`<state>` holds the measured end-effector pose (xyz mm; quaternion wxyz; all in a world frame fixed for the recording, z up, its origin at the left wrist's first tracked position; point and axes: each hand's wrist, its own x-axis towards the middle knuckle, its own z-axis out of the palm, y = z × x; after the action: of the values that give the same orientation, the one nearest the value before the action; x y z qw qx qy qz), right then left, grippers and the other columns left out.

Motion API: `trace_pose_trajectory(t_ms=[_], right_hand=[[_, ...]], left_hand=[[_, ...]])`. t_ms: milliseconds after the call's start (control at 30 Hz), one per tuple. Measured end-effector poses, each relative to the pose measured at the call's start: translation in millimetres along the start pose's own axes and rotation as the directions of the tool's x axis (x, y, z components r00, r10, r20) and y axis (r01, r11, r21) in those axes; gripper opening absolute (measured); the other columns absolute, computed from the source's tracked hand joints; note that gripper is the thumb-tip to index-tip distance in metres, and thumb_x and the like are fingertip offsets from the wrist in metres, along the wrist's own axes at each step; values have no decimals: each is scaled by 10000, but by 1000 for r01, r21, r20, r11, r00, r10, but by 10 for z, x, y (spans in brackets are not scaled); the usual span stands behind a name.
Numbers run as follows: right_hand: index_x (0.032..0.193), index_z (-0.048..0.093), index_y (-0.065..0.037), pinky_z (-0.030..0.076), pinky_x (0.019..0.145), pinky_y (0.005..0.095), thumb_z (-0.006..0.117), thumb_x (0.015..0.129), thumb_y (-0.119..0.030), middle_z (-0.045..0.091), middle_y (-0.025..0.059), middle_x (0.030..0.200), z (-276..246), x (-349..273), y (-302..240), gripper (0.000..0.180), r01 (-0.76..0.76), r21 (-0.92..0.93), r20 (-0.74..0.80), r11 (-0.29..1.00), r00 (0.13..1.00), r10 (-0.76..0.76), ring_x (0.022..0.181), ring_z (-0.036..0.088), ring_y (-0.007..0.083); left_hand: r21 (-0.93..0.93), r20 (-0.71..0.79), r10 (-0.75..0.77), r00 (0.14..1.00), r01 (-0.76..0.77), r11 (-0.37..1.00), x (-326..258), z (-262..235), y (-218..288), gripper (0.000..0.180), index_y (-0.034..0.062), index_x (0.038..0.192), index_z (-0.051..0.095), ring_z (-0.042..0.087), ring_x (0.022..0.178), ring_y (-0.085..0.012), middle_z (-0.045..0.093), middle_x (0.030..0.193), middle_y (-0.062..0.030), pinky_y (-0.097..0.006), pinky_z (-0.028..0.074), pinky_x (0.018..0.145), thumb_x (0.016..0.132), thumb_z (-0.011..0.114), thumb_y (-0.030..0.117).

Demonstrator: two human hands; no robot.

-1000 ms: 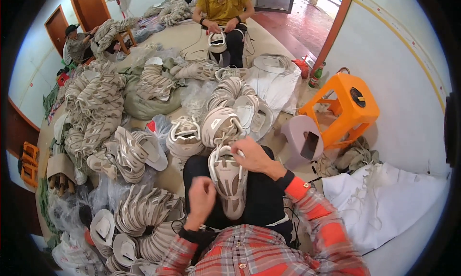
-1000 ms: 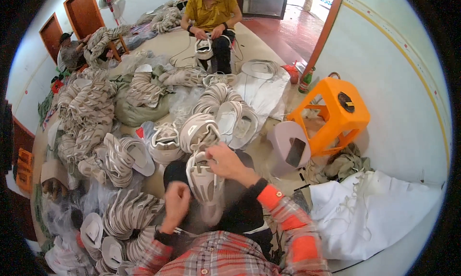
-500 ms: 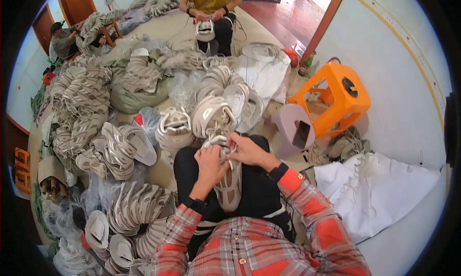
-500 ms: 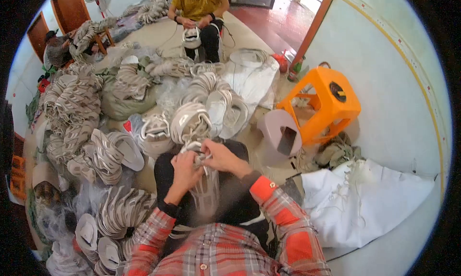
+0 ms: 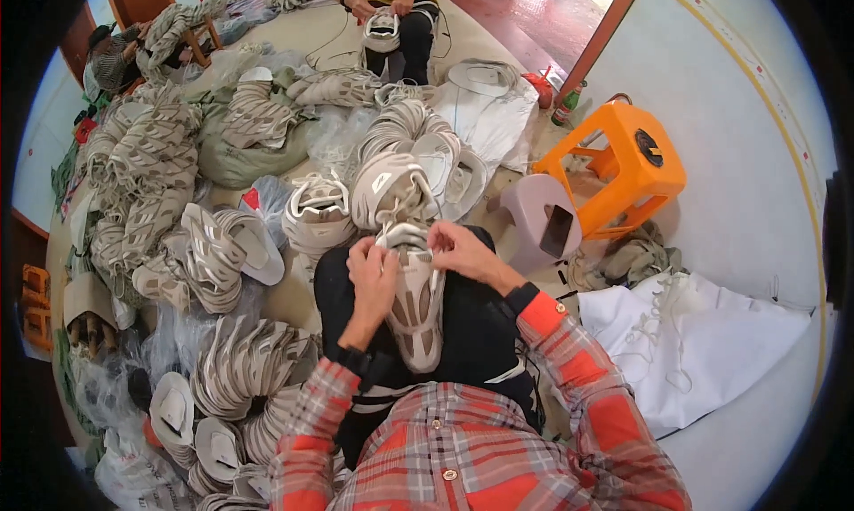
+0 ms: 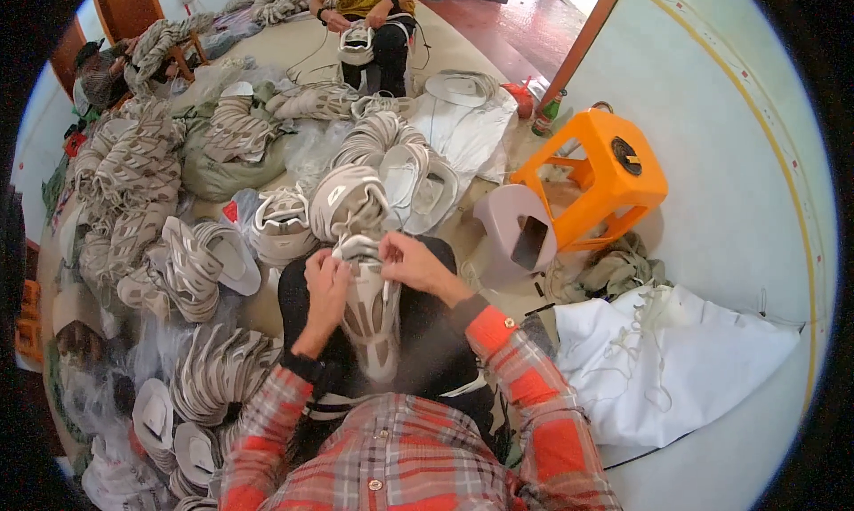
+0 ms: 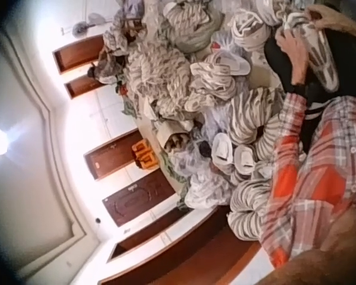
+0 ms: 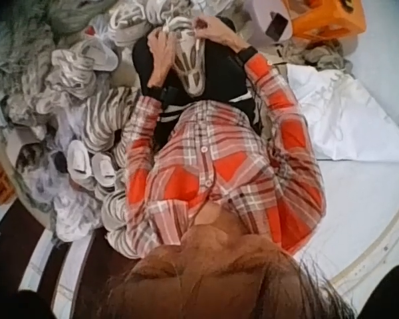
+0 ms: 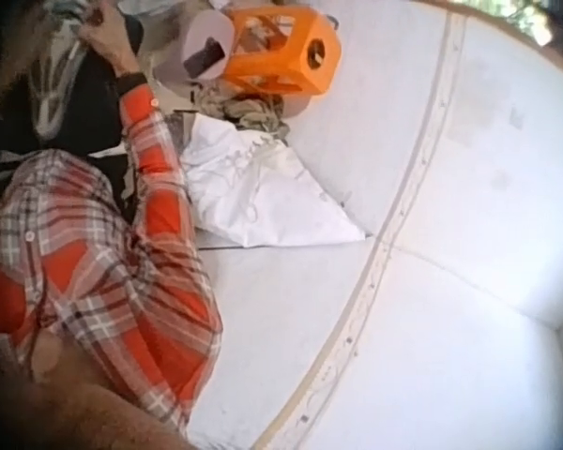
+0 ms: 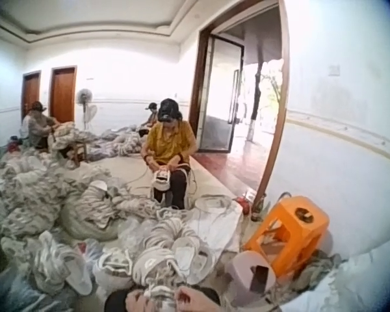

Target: Lacing multiple pairs of white sneakers while sitting on the floor in a warehouse-like environment.

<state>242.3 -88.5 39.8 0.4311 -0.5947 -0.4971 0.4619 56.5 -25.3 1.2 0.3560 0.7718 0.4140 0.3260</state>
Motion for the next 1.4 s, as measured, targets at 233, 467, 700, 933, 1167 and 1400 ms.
trace_pose_trajectory(t_ms=[233, 467, 700, 933, 1167, 1400], right_hand=[[715, 578, 6, 453, 584, 364, 571, 622, -131, 571, 143, 654, -56, -11, -230, 166, 196, -549, 195, 813, 975, -103, 611, 566, 254], [737, 619, 25, 472, 592, 413, 619, 597, -113, 592, 205, 686, -54, 218, -434, 197, 259, -799, 403, 543, 901, 164, 674, 603, 361], [719, 607, 30, 497, 616, 406, 661, 589, -64, 612, 201, 739, 3, 339, -498, 169, 187, -780, 365, 597, 911, 191, 709, 612, 372], [887, 575, 16, 494, 567, 345, 635, 738, -132, 597, 125, 746, -148, 174, -183, 218, -123, -137, 241, 983, 958, 154, 612, 612, 238], [1088, 487, -13, 440, 644, 276, 608, 780, -99, 502, 82, 882, 74, -39, 43, 342, 138, -269, -71, 953, 984, -162, 720, 522, 146], [875, 532, -28, 458, 696, 405, 588, 776, -133, 543, 151, 884, 72, -1270, -28, 154, 213, -574, 410, 791, 911, 52, 820, 531, 338]], left_hand=[[192, 323, 343, 882, -416, 889, 233, -328, 349, 321, 88, 975, 578, 436, 1011, -323, 481, 1059, -142, -433, 317, 877, 719, 601, 282], [-196, 633, 283, 720, -204, 959, 397, -426, 201, 399, 68, 1110, 528, 474, 999, -253, 512, 1031, -104, -350, 387, 863, 724, 630, 51], [-91, 661, 281, 696, -297, 950, 373, -350, 199, 429, 80, 1046, 564, 489, 901, -271, 500, 929, -102, -358, 382, 792, 655, 720, 165], [264, 453, 205, 868, -350, 899, 185, -75, 286, 397, 82, 954, 574, 504, 888, -297, 513, 887, -109, -403, 363, 756, 635, 726, 264], [-65, 290, 232, 929, -222, 973, 275, -39, 247, 398, 33, 1032, 537, 488, 941, -328, 512, 975, -153, -411, 367, 846, 681, 649, 183], [243, 83, 184, 979, -199, 949, -604, -320, 137, 545, -15, 1240, 372, 482, 936, -339, 472, 1017, -186, -395, 406, 823, 755, 609, 58]])
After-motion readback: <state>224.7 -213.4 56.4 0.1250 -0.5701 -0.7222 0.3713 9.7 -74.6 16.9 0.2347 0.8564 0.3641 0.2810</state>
